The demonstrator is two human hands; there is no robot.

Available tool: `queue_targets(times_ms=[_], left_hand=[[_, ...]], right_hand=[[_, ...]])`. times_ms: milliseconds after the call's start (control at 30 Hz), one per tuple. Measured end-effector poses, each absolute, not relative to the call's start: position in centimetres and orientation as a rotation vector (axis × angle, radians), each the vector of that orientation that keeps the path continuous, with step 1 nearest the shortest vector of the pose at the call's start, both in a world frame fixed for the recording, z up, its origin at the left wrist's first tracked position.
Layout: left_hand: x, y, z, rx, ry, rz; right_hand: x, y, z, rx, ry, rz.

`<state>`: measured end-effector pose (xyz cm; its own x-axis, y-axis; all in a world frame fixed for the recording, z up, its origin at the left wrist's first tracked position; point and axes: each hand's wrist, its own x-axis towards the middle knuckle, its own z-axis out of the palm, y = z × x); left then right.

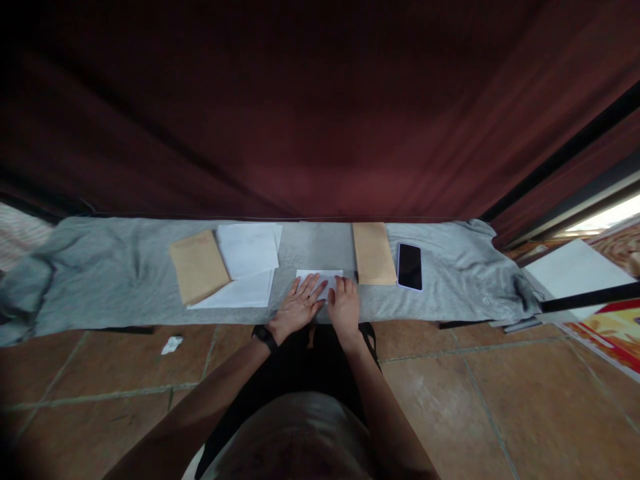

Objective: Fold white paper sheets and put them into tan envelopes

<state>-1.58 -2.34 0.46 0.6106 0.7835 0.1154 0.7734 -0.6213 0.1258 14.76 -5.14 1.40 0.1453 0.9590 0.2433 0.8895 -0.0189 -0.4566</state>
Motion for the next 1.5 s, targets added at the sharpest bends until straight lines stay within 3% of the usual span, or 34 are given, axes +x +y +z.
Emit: queue_targets(times_ms=[200, 1500], left_hand=[[-1.6, -2.3, 0.6, 2.802, 1.313, 0.168], [-4.6, -2.6, -0.3, 2.6, 1.665, 0.351]], right_hand=[[12.7, -4.6, 0.1, -1.602, -2.011, 0.302], [16.5, -5.2, -1.3, -1.852, -2.06, 0.001]])
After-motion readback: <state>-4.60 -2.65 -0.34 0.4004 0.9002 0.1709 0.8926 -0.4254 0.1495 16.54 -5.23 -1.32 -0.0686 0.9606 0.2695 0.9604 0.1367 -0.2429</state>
